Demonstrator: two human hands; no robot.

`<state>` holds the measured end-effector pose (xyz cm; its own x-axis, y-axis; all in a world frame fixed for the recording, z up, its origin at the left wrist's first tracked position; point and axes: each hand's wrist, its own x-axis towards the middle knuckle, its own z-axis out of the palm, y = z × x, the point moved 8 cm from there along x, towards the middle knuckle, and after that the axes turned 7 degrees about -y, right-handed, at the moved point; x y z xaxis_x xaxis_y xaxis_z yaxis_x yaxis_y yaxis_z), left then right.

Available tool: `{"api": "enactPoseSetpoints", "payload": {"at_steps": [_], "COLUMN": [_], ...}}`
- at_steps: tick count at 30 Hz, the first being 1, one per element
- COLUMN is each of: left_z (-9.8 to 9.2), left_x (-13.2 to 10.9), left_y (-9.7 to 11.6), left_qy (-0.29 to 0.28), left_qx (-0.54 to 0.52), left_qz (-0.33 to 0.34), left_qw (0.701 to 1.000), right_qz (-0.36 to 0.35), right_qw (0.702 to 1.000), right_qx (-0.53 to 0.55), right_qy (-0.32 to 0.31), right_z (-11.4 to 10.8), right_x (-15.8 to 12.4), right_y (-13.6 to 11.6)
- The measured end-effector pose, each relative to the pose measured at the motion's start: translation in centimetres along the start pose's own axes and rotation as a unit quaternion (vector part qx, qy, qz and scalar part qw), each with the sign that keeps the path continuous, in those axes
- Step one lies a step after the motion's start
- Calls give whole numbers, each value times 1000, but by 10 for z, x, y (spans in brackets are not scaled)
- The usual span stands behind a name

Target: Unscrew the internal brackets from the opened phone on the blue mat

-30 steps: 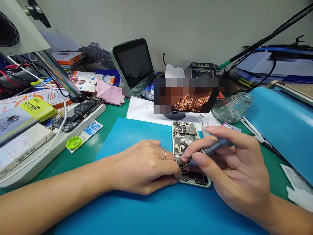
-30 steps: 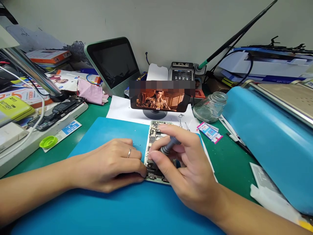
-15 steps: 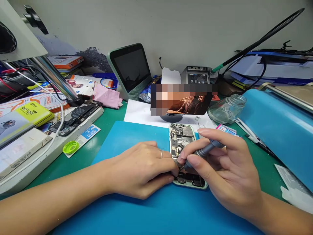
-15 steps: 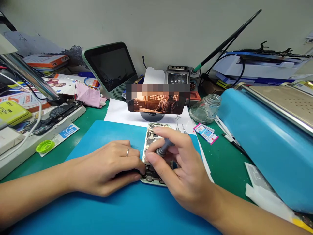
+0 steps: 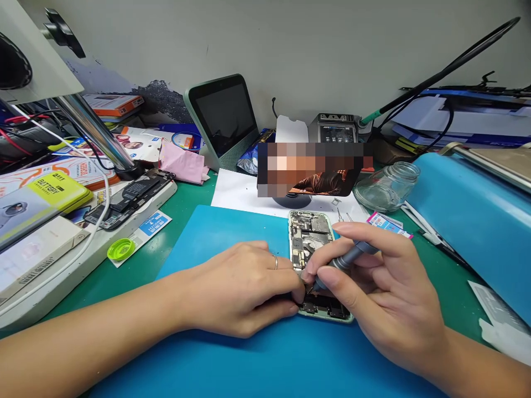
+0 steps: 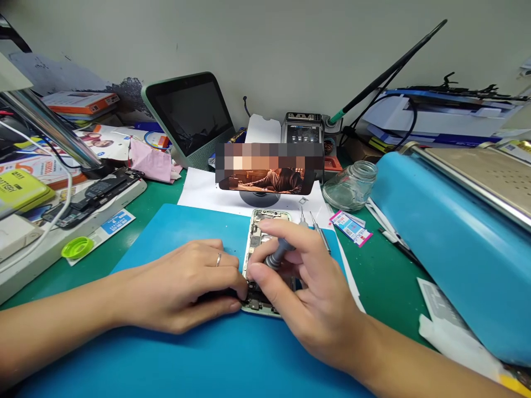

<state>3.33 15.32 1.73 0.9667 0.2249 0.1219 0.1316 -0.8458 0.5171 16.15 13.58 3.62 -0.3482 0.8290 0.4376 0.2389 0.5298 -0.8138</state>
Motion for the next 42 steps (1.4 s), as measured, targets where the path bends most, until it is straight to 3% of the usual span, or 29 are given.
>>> {"api": "enactPoseSetpoints", "payload": {"at_steps": [19, 29, 42], "left_z": [0, -1, -3], "left_x": [-2, -2, -2], "left_y": [4, 2, 3], "left_qy": [12, 23, 38], "left_qx": [29, 21, 12], "left_qz": [37, 16, 25], "left_qw": [999, 999, 999], "right_qz": [-35, -30, -17], "right_qw": [999, 1000, 998], "right_qx": [-2, 3, 29], "right_qy": [2, 2, -44], "right_z": [-2, -1, 6], "right_x": [2, 2, 0], "right_y": [-6, -6, -2]}}
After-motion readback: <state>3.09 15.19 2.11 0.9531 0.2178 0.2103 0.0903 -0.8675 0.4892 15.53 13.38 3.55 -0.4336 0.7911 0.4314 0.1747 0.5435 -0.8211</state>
